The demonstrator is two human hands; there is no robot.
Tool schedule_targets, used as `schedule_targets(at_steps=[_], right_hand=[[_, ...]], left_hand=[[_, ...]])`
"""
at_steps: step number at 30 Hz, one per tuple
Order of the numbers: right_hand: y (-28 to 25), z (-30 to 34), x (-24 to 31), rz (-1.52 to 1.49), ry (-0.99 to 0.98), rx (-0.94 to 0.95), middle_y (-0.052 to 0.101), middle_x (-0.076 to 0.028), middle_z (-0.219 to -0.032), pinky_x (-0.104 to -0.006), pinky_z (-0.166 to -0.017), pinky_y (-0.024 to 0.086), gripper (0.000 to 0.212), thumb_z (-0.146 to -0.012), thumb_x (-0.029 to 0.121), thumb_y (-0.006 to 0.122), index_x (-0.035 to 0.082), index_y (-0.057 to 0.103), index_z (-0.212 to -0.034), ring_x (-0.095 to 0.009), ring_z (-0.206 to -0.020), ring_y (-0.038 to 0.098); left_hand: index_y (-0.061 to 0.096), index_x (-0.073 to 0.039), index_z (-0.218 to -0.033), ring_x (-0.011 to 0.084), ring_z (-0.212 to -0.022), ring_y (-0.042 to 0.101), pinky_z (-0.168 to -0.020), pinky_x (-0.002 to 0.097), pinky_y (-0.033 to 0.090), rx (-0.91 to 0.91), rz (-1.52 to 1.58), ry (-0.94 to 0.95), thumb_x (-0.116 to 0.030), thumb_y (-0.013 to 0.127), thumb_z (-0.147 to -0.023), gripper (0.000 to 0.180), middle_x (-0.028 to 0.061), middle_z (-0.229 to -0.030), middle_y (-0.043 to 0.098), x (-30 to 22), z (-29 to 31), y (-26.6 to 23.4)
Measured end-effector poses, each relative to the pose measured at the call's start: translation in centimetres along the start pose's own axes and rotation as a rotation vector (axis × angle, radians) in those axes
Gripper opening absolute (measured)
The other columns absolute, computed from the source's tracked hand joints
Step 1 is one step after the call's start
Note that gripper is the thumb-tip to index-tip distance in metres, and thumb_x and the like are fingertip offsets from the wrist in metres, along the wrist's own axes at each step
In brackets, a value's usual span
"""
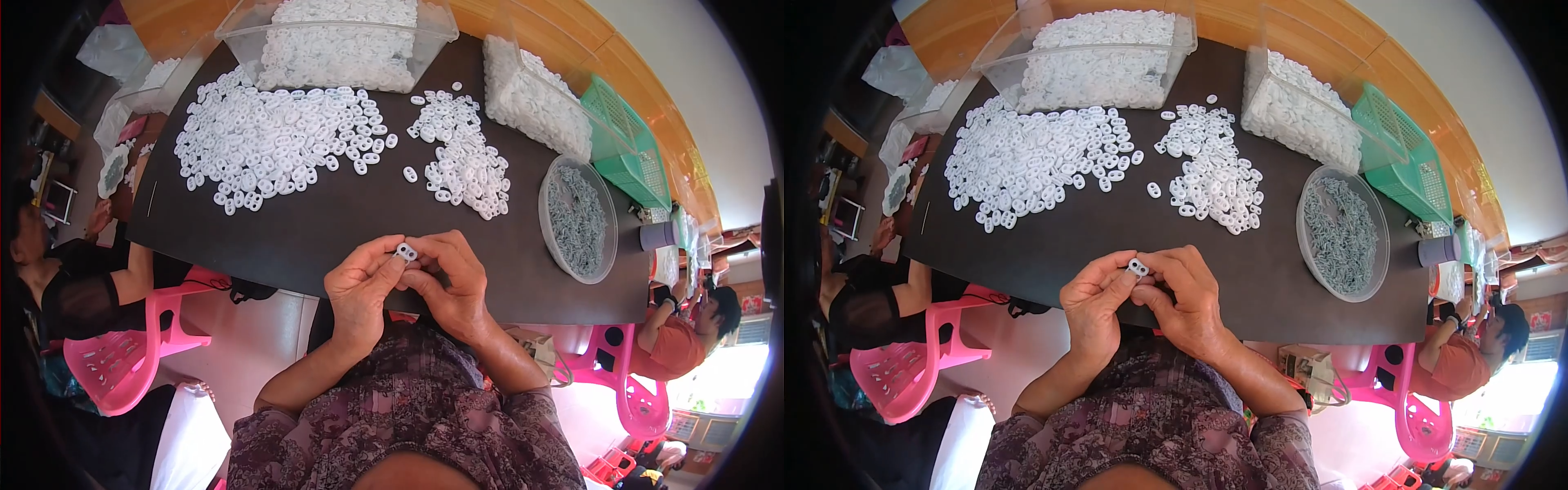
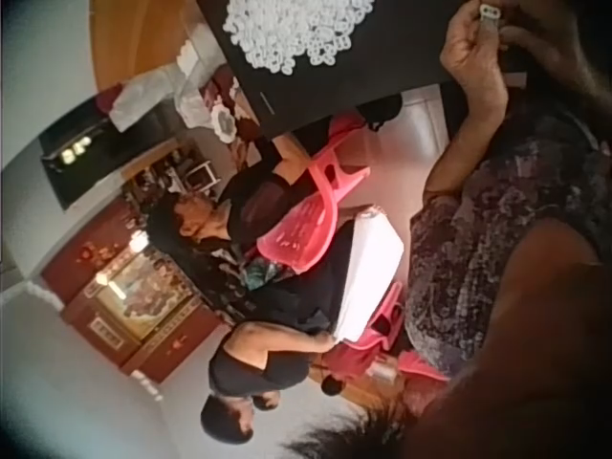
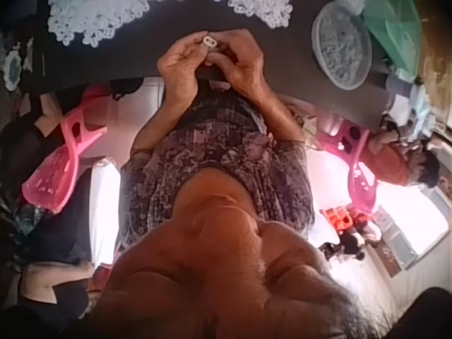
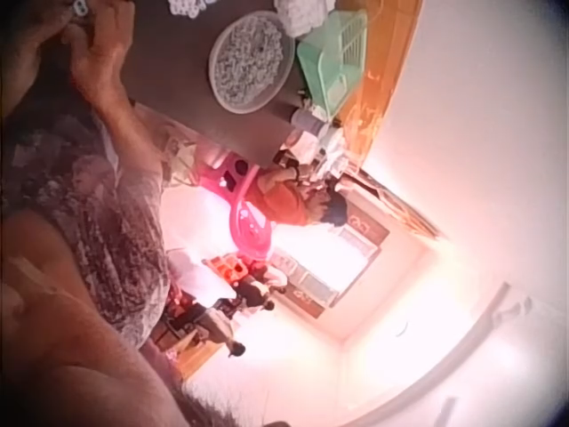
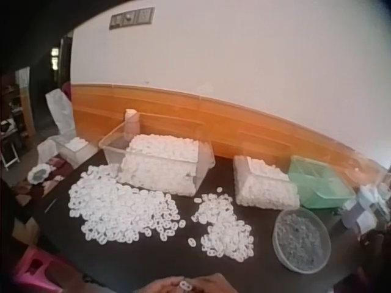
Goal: Assembling small white plastic components with metal pins/screws by hand at a workstation.
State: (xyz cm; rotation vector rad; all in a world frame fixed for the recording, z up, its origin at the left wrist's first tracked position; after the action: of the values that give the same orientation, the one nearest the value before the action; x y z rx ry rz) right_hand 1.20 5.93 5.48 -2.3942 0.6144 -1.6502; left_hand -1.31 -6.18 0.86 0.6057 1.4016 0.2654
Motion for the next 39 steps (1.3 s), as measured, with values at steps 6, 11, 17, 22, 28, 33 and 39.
schedule_targets(at_steps=[6,11,17,22,28,33,39], right_hand=[[-0.2,0.0,0.8,0.175,-0.167,-0.036,0.061,-0.012,-0.090,-0.0338,-0.062,0.047,0.037,-0.065,-0.002,0.073,0.000,0.063,-0.101,-0.026,-0.075,0.056],[-0.4,0.0,0.9,0.180,-0.189,-0.054,0.062,-0.012,-0.088,-0.0341,-0.062,0.047,0.036,-0.066,-0.001,0.074,0.000,0.064,-0.100,-0.026,-0.074,0.056],[-0.4,0.2,0.9,0.171,-0.196,-0.054,0.062,-0.012,-0.088,-0.0342,-0.062,0.047,0.036,-0.065,-0.001,0.074,-0.001,0.064,-0.100,-0.027,-0.074,0.057],[-0.2,0.1,1.3,0.158,-0.205,-0.062,0.063,-0.013,-0.087,-0.0338,-0.061,0.047,0.036,-0.065,-0.001,0.074,-0.001,0.064,-0.100,-0.027,-0.073,0.057],[-0.2,0.4,1.6,0.158,-0.210,-0.081,0.063,-0.012,-0.087,-0.0323,-0.059,0.047,0.035,-0.067,-0.003,0.073,-0.002,0.064,-0.101,-0.025,-0.070,0.056],[0.0,0.5,1.6,0.166,-0.285,-0.089,0.063,-0.013,-0.087,-0.0326,-0.058,0.047,0.038,-0.066,-0.006,0.072,-0.002,0.063,-0.103,-0.025,-0.069,0.056],[0.2,0.7,1.8,0.182,-0.353,-0.091,0.062,-0.013,-0.087,-0.0325,-0.056,0.046,0.041,-0.066,-0.008,0.071,-0.004,0.061,-0.106,-0.025,-0.068,0.055]], left_hand=[[0.059,0.006,-0.113,0.0101,-0.079,0.062,-0.073,0.0215,0.050,-0.012,0.023,-0.032,-0.002,0.056,-0.092,0.023,0.0116,-0.097,0.067,-0.4,0.2,0.2],[0.059,0.006,-0.114,0.0087,-0.080,0.061,-0.075,0.0209,0.049,0.021,-0.017,-0.013,-0.004,0.056,-0.092,0.024,0.0091,-0.096,0.067,-0.4,0.4,-0.1],[0.061,0.004,-0.114,0.0063,-0.086,0.057,-0.076,0.0191,0.046,0.060,-0.094,0.054,-0.006,0.059,-0.092,0.024,0.0045,-0.094,0.063,-0.8,0.2,-0.2],[0.063,0.002,-0.113,0.0050,-0.080,0.051,-0.070,0.0167,0.042,0.071,-0.187,0.130,-0.004,0.060,-0.090,0.024,0.0006,-0.090,0.057,-1.3,0.3,-0.2],[0.064,0.002,-0.112,0.0046,-0.078,0.050,-0.069,0.0166,0.041,0.057,-0.164,0.170,-0.004,0.061,-0.090,0.024,0.0000,-0.089,0.056,-0.9,0.7,-0.3],[0.064,0.002,-0.111,0.0041,-0.078,0.049,-0.070,0.0165,0.041,0.031,-0.121,0.183,-0.005,0.061,-0.090,0.022,-0.0012,-0.088,0.055,-0.8,0.8,-0.2],[0.064,0.003,-0.109,0.0042,-0.079,0.050,-0.072,0.0173,0.043,0.018,-0.107,0.207,-0.007,0.062,-0.090,0.022,-0.0012,-0.088,0.057,-0.6,1.1,-0.4]])
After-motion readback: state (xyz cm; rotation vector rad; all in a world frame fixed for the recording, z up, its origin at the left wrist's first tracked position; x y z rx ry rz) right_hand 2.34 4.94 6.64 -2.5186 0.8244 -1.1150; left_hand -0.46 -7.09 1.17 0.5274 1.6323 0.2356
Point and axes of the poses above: each hand's wrist, its own z-axis away from the middle knuckle, its own y-axis out of the palm, x = y × z, the point moved 6 cm from there along -z, towards the middle knuckle
